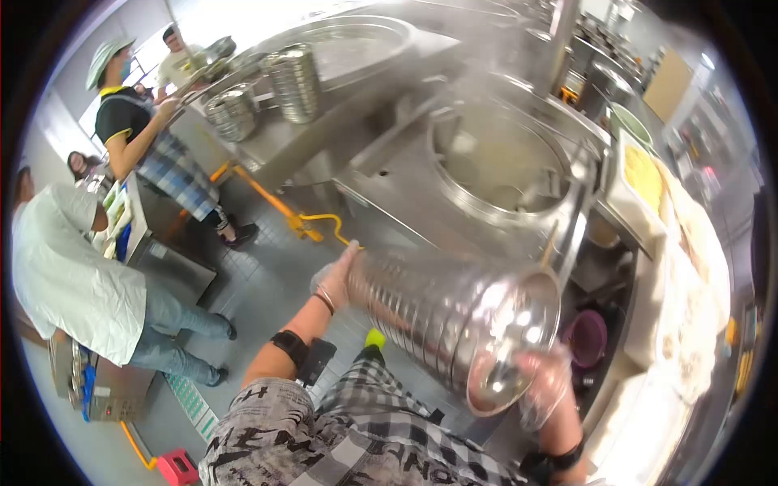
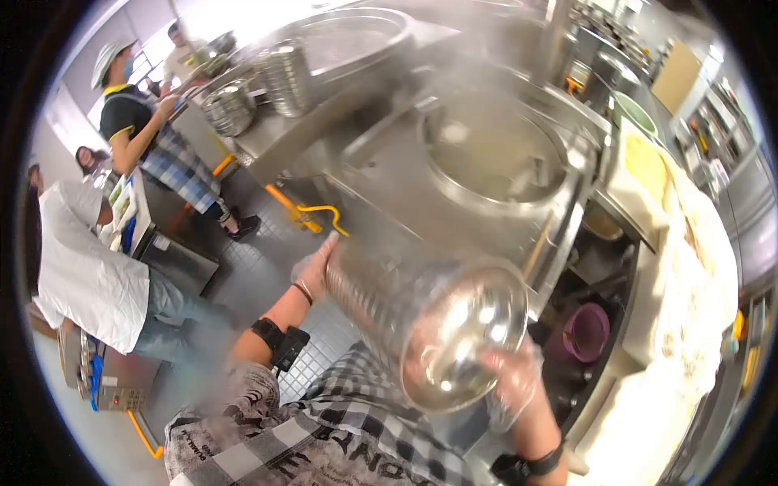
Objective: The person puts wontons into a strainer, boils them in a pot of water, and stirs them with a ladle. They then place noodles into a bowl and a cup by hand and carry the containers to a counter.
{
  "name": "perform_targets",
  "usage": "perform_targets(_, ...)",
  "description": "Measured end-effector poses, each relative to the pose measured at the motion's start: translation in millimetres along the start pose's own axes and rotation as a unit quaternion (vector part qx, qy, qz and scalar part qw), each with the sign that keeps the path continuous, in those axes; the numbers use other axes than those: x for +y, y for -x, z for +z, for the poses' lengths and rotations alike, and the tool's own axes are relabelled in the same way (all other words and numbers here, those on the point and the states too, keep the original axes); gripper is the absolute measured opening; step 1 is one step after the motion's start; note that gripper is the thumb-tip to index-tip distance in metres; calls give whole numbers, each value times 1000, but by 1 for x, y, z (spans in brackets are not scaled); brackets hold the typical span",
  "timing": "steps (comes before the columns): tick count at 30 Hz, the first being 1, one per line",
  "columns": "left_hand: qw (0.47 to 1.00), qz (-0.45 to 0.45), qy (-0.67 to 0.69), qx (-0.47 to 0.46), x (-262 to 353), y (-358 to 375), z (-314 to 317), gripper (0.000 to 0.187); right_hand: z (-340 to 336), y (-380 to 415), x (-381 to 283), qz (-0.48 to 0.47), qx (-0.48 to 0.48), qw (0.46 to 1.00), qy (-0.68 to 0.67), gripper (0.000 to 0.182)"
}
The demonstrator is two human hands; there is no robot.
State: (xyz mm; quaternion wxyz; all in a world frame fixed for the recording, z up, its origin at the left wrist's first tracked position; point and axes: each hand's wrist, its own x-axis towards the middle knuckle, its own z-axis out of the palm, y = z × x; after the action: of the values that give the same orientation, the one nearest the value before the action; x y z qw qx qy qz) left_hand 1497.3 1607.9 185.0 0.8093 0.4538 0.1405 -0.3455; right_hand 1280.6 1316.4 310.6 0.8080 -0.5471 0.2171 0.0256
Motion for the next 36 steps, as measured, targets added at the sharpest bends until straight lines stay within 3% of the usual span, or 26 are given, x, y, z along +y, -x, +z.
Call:
perform_targets(2,985,101,26,140,51,10,-11,62,51,-43,-45,19,-59,998,17,46)
perform_targets(4,982,142,55,113,92,-25,-70,61,103,-94,-74,-3,-53,997,53,42)
perform_targets(5,978,175,74,83,117,-38,-96,60,133,-113,-91,-44,-98,989,106,40)
perform_targets(6,976,183,81,86,147,-44,-109,60,169,-136,-114,1,-126,987,98,36)
perform_targets(9,964,238,95,68,222,-50,-133,61,244,-224,-153,-14,-204,960,193,20)
perform_targets(10,964,221,136,-54,245,-45,-132,60,269,-253,-168,-3,-223,945,238,16)
perform_targets(11,948,202,174,-176,269,-47,-136,60,298,-278,-176,-5,-279,943,180,14)
perform_targets(12,947,262,185,15,285,-95,-183,61,331,-298,-181,-8,-333,935,121,12)
perform_targets(16,932,303,190,-57,337,-158,-247,61,440,-340,-206,-11,-265,949,168,10)
perform_targets(19,944,272,188,13,366,-151,-241,55,489,-395,-207,-37,-291,937,189,5)
perform_targets(21,951,241,183,60,377,-138,-226,51,519,-432,-196,-5,-266,921,284,12)
perform_targets(25,949,234,163,133,395,-100,-186,48,557,-431,-194,17,-316,916,245,14)
perform_targets(27,947,230,126,187,406,-111,-199,50,577,-442,-207,-44,-306,847,433,19)
perform_targets(28,945,231,117,199,409,-107,-196,51,580,-460,-207,-155,-351,757,529,23)
perform_targets(29,943,233,108,210,411,-106,-195,51,580,-476,-210,-151,-346,760,529,23)
perform_targets(31,946,261,61,181,408,-105,-203,52,580,-473,-221,-305,-305,697,573,23)
perform_targets(32,944,258,29,206,407,-106,-205,52,585,-469,-227,-300,-300,700,575,23)
perform_targets(34,933,295,4,208,407,-108,-216,50,602,-457,-238,-412,-179,340,826,20)
perform_targets(35,934,293,3,206,408,-111,-223,50,601,-460,-242,-410,-178,341,827,20)
perform_targets(36,894,337,-85,283,408,-110,-226,49,599,-466,-248,-416,-188,361,813,22)
